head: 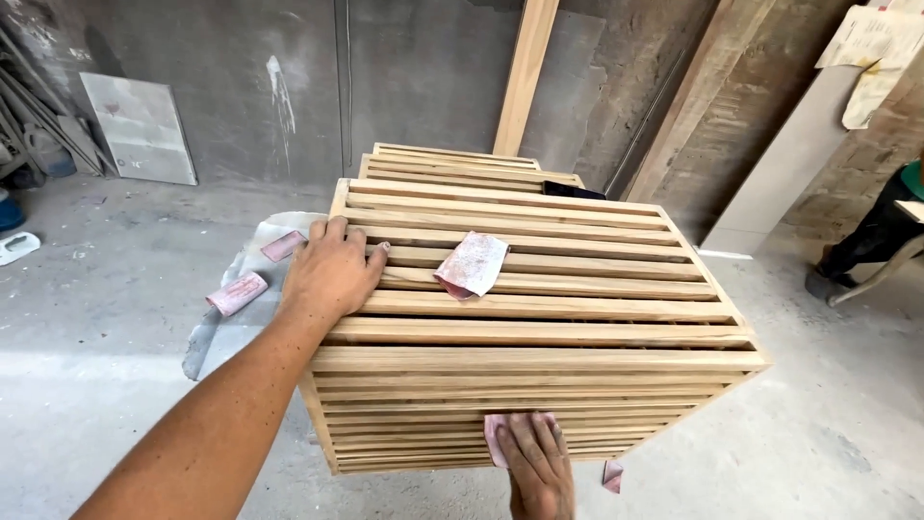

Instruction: Manually sanding the surfaces and edges of a slatted wooden structure using sandpaper to achieve a smooth finish.

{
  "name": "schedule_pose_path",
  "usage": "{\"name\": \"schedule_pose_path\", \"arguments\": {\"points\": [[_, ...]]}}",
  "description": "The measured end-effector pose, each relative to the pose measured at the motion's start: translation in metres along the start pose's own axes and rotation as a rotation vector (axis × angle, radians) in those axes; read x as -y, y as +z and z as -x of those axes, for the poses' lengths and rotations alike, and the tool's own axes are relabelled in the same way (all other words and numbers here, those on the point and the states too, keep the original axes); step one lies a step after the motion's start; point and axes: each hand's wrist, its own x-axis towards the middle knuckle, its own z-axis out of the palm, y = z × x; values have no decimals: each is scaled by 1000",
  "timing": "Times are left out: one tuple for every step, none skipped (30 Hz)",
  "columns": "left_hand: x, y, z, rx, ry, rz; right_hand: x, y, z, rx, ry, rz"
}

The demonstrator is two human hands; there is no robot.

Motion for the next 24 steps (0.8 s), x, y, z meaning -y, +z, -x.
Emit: {"name": "schedule_pose_path", "arguments": {"points": [[1, 0, 0, -10, 2, 10, 4, 2, -7, -26, 18, -24], [2, 0, -1, -21, 3, 20, 9, 3, -13, -53, 35, -47], [3, 3, -3, -19, 5, 21, 1, -3, -27, -51, 37, -46], [5, 6, -5, -36, 9, 25, -7, -9, -41, 627, 383, 57], [6, 9, -6, -56, 14, 31, -15, -15, -55, 1305, 724, 170], [5, 8, -7, -57, 17, 34, -23, -17, -33, 1304, 725, 173], [4, 7, -7, -48, 21, 12, -30, -20, -11, 506, 1168, -280], [3, 6, -6, -40, 25, -9, -38, -24, 11, -391, 1426, -693], [3, 6, -6, -39, 27, -4, -86, 9, 16, -391, 1425, -686], [3, 6, -6, -29, 23, -10, -123, 36, 39, -463, 2017, -1334], [2, 4, -7, -25, 21, -18, -144, 64, 75, -485, 2513, -2083], [2, 4, -6, -28, 27, -16, -101, 65, 22, -491, 2506, -2083], [2, 3, -5, -19, 17, -5, -48, 60, -21, 252, 2305, -1569], [2, 2, -4, -10, 7, 6, 11, 45, -54, 791, 1928, -1027], [2, 1, -3, -13, 17, 5, 52, 38, -72, 778, 1930, -1029], [2, 1, -2, -18, 4, 26, 92, 32, -91, 260, 2049, -1248], [2, 0, -1, -25, -10, 48, 132, 28, -111, -295, 2082, -1423], [1, 1, -2, -29, -1, 46, 128, 33, -114, -306, 2077, -1426], [2, 3, -2, -44, -6, 53, 125, 39, -118, -342, 2054, -1533], [4, 4, -3, -58, -11, 59, 122, 46, -122, -378, 2026, -1641], [3, 3, -3, -54, -11, 59, 109, 26, -129, -378, 2030, -1638], [3, 3, -4, -48, -4, 54, 97, 8, -136, -238, 2009, -1678], [4, 2, -4, -43, -4, 53, 83, -10, -143, -88, 1982, -1711], [1, 1, -4, -40, -11, 57, 66, -19, -134, -77, 1986, -1706]]}}
